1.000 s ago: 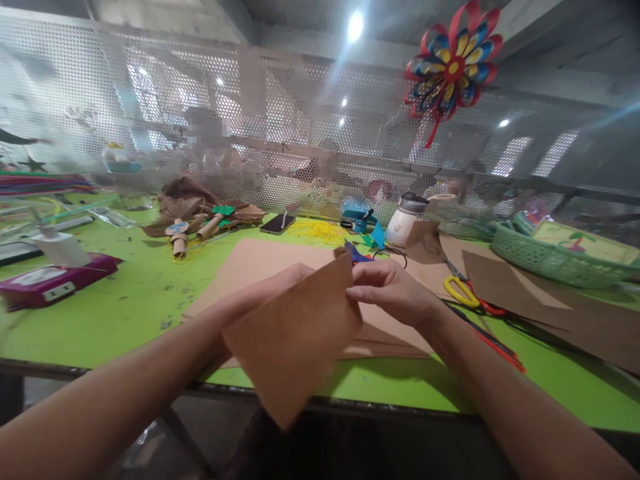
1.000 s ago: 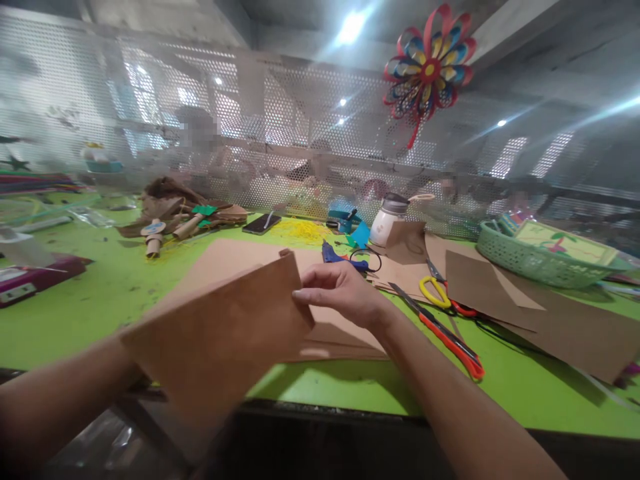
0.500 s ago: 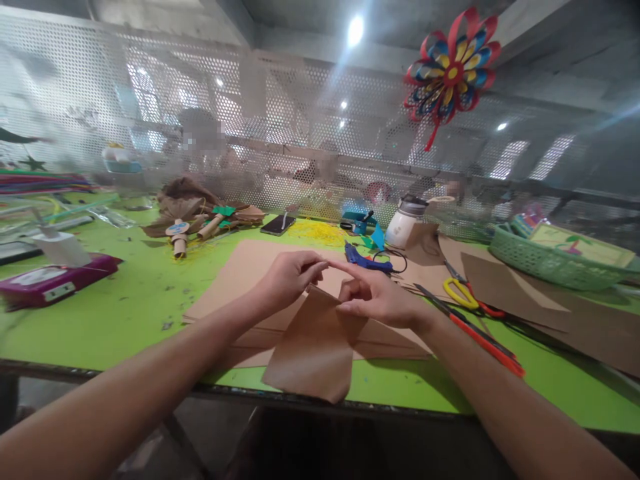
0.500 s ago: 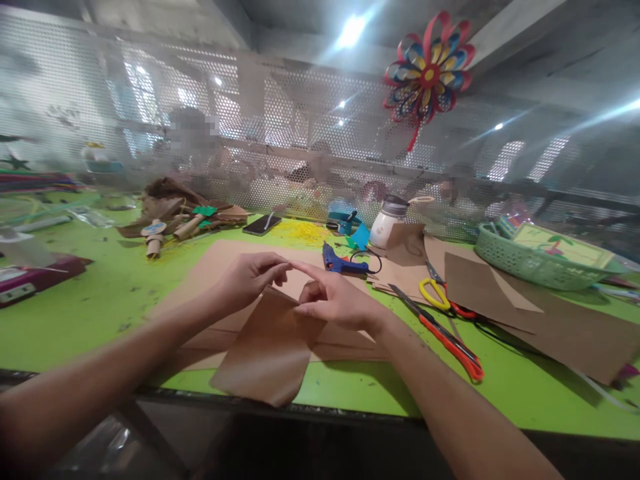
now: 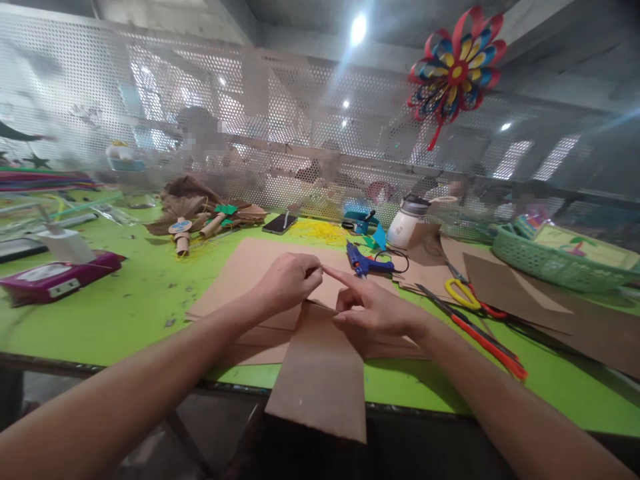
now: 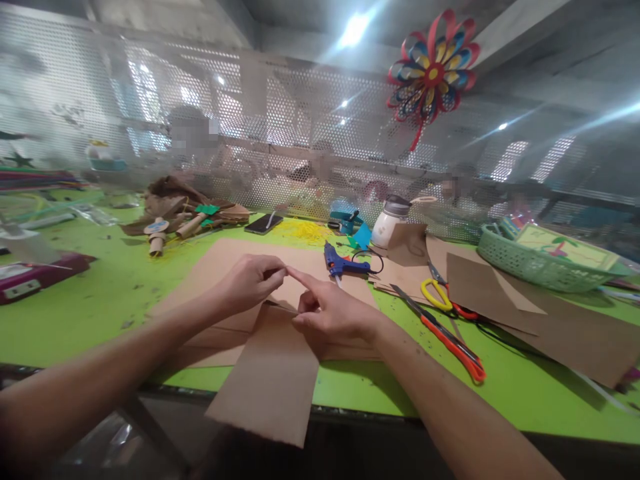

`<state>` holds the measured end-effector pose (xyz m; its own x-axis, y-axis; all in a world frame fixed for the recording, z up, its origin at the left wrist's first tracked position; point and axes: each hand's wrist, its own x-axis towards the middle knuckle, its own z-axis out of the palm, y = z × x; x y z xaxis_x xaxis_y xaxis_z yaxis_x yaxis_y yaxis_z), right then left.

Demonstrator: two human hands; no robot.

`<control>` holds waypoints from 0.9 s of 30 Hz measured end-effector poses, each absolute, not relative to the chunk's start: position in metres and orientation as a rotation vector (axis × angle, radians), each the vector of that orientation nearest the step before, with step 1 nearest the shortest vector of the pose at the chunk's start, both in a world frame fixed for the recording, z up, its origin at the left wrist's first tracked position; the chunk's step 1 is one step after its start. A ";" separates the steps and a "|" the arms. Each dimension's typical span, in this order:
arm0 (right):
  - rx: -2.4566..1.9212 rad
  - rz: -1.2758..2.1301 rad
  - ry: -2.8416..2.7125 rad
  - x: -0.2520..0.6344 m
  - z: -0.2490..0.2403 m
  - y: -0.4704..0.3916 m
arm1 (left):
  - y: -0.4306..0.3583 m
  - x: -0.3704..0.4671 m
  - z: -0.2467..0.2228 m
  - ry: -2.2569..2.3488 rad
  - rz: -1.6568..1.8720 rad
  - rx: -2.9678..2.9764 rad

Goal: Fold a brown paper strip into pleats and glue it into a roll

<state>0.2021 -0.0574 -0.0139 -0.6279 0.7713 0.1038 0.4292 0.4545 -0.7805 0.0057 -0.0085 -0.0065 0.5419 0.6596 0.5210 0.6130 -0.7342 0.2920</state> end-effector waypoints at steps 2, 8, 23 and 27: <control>-0.987 1.107 -2.229 0.204 -0.014 -0.056 | -0.008 0.004 -0.004 1.115 0.952 2.604; -0.849 1.439 -1.978 0.216 -0.008 -0.052 | -0.007 -0.002 0.004 1.093 0.949 2.352; -0.777 1.577 -1.891 0.216 -0.007 -0.053 | -0.003 0.002 -0.009 0.976 1.072 3.067; -0.829 1.558 -1.929 0.214 -0.014 -0.052 | -0.006 0.003 -0.009 1.102 0.807 3.136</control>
